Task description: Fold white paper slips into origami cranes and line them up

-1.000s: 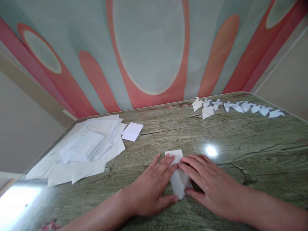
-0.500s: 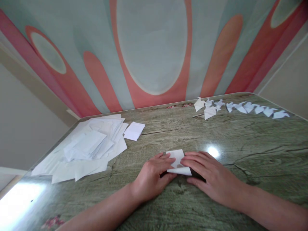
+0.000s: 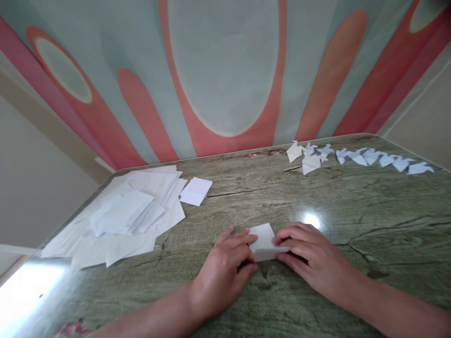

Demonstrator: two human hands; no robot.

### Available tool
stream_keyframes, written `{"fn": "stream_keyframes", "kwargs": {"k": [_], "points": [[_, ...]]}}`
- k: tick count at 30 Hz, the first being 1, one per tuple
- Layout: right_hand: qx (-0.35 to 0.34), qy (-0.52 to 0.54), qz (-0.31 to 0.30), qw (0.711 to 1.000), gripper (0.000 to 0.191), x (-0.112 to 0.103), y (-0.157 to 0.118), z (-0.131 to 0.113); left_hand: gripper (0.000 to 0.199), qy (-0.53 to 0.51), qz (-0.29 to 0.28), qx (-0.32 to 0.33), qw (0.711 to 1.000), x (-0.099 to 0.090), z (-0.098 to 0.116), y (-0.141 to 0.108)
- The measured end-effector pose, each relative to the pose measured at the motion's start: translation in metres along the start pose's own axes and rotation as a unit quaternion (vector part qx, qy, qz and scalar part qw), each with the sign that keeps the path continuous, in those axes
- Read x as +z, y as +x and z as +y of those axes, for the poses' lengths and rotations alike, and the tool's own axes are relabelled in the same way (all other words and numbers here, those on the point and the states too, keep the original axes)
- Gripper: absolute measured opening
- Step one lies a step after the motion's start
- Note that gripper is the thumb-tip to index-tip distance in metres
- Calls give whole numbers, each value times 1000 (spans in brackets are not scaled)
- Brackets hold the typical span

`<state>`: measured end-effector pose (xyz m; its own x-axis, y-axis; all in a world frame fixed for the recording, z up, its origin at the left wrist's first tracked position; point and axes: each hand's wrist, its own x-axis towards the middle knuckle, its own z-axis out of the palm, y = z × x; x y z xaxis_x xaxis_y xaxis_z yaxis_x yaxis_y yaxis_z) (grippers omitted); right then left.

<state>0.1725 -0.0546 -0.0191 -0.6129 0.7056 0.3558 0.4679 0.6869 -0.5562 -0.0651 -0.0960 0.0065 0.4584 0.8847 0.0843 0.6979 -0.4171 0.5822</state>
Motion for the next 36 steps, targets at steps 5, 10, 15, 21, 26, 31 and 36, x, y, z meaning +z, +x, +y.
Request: {"fn": "stream_keyframes", "kwargs": {"k": [5,10,15,21,26,31,36], "points": [[49,-20,-2,999,27,9,4,5,10,-15,47,-54,997,1,1,8],[39,-21,-17,999,28,12,3,4,10,-15,52,-56,997,4,-2,9],[37,-11,-27,999,23,10,-4,-3,15,-17,26,-39,999,3,-1,2],[80,-49,-28,995,26,8,-2,-4,12,-15,51,-46,998,1,1,9],[72,-71,-22,995,28,10,0,-4,31,-8,93,-71,993,3,-4,15],[75,-85,-23,993,28,10,1,-4,47,-2,105,-79,991,6,-8,16],[67,-51,-28,996,29,9,0,-2,40,-10,67,-77,995,-5,-8,20]]}}
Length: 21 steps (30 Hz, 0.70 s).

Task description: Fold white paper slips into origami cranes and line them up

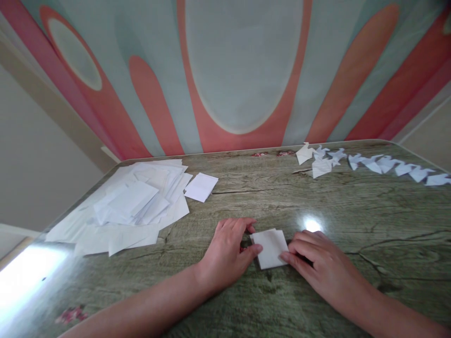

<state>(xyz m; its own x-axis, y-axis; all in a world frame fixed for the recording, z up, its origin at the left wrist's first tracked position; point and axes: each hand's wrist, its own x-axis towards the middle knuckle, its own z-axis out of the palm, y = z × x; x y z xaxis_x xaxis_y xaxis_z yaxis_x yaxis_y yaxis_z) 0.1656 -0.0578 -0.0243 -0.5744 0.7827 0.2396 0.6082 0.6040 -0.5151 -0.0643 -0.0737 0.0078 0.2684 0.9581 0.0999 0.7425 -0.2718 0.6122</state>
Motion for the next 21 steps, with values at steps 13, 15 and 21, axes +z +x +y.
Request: {"fn": "stream_keyframes", "kwargs": {"k": [13,15,21], "points": [[-26,44,12,999,23,-3,-4,6,24,15,16,17,1000,8,13,-13],[-38,49,20,998,13,-4,-5,5,19,34,4,48,998,7,13,-14],[-65,31,-2,997,14,-9,-5,2,15,86,-43,70,993,3,15,-17]]}}
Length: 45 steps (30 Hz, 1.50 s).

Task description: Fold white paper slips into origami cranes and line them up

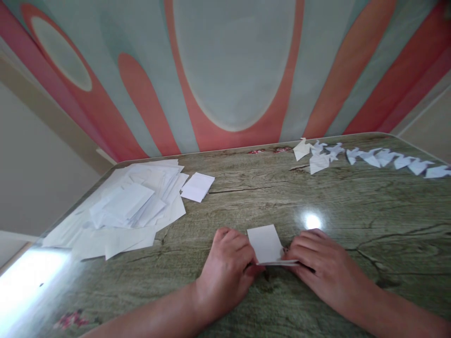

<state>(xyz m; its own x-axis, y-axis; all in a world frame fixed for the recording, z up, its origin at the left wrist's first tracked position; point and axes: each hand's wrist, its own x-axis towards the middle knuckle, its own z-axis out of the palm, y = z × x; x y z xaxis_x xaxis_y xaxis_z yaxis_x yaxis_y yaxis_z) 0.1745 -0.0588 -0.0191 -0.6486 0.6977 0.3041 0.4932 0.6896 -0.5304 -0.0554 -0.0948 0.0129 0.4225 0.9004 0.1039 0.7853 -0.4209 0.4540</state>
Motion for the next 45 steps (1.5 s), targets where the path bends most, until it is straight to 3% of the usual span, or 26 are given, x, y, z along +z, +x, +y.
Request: {"fn": "stream_keyframes", "kwargs": {"k": [7,16,24,28,33,45], "points": [[16,-7,2,1000,15,2,0,1,21,-15,-21,-48,998,0,1,1],[49,-51,0,997,26,5,2,-3,26,2,-15,-63,998,-2,2,3],[81,-64,-6,995,24,6,6,-5,14,4,-1,-101,995,4,1,5],[77,-68,-15,995,25,6,7,-4,43,-15,29,-114,993,4,-8,10],[83,-65,-18,994,25,6,7,-5,25,-18,20,-98,995,3,-15,18],[81,-107,-16,991,23,5,8,-4,26,24,28,-96,995,4,-14,16]]}}
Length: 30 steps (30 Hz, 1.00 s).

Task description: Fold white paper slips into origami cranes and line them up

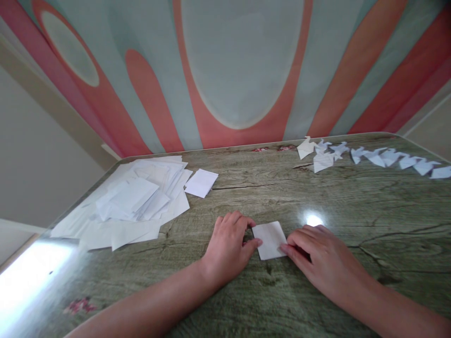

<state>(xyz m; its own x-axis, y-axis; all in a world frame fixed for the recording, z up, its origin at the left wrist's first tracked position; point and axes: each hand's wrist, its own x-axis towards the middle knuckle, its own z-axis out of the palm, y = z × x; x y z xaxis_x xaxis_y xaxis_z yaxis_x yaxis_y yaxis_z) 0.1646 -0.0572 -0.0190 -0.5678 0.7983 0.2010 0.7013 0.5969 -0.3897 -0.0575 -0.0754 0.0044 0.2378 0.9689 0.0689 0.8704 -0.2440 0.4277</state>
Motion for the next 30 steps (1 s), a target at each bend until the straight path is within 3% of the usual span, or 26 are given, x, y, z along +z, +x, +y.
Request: {"fn": "stream_keyframes", "kwargs": {"k": [30], "points": [[22,-21,0,1000,20,-3,-1,-2,17,24,-5,5,1000,-3,0,4]]}}
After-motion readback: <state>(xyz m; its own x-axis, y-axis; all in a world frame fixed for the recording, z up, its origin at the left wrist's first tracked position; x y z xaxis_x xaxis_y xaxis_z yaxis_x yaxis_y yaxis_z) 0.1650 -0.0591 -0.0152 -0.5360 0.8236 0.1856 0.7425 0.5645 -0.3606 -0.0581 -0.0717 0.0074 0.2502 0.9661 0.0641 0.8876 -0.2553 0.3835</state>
